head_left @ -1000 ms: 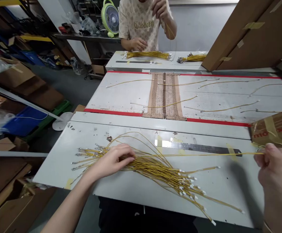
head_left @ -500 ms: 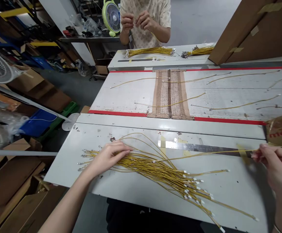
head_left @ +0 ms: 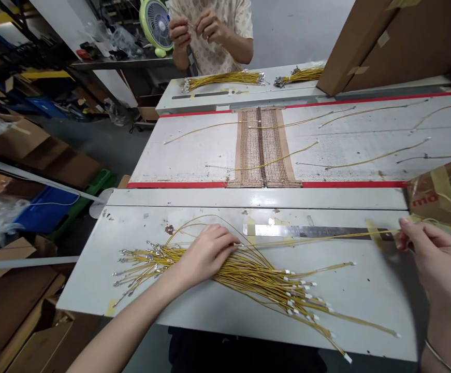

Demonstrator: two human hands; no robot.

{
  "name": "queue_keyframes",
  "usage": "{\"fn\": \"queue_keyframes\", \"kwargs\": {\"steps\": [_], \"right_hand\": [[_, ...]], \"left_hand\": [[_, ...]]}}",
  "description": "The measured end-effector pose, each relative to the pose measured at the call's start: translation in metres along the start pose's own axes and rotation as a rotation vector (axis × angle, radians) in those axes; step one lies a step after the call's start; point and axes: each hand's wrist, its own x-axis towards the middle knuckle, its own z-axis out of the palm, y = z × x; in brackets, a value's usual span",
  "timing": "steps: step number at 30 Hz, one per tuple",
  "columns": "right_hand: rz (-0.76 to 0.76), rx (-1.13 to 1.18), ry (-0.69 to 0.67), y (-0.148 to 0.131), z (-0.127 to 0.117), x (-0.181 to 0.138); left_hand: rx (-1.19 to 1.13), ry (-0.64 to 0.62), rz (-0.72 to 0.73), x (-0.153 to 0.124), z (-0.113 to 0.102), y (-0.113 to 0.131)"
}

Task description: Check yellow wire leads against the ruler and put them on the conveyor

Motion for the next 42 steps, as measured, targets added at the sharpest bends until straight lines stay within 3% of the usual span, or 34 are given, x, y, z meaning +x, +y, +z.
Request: {"fn": "queue_keyframes", "kwargs": {"steps": [4,7,11,16,23,26,33,37,42], "right_hand": [[0.033,0.02,0.002,-0.004,-0.003,-0.001],[0.02,-0.032,-0.041,-0.011,-0.003,-0.002],[0.031,-0.077,-0.1,-0.016,-0.001,-0.001],[0.052,-0.059,-0.137,-0.013,-0.001,0.0],[0.057,-0.114,-0.21,0.001,-0.005,0.003],[0.071,-0.087,-0.222,0.01,-0.005,0.008],[0.075,-0.052,-0.194,0.004,-0.004,0.008],[0.105,-0.067,-0.098,-0.002,-0.002,0.005],[0.153,-0.31,-0.022,-0.004,0.001,0.003]], "left_hand": [[0.142,0.157,0.037,0.009,-0.013,-0.007],[0.292,0.246,0.086,0.015,-0.006,-0.008],[0.311,0.133,0.22,0.011,0.018,0.003],[0.346,0.064,0.187,-0.009,0.028,0.014],[0.319,0.149,-0.004,0.01,0.036,-0.014],[0.352,0.135,-0.017,0.018,0.043,-0.026],[0.461,0.092,0.094,-0.004,0.043,-0.02],[0.519,0.091,0.129,-0.01,0.046,-0.012],[0.545,0.085,0.152,-0.007,0.047,-0.011]]}}
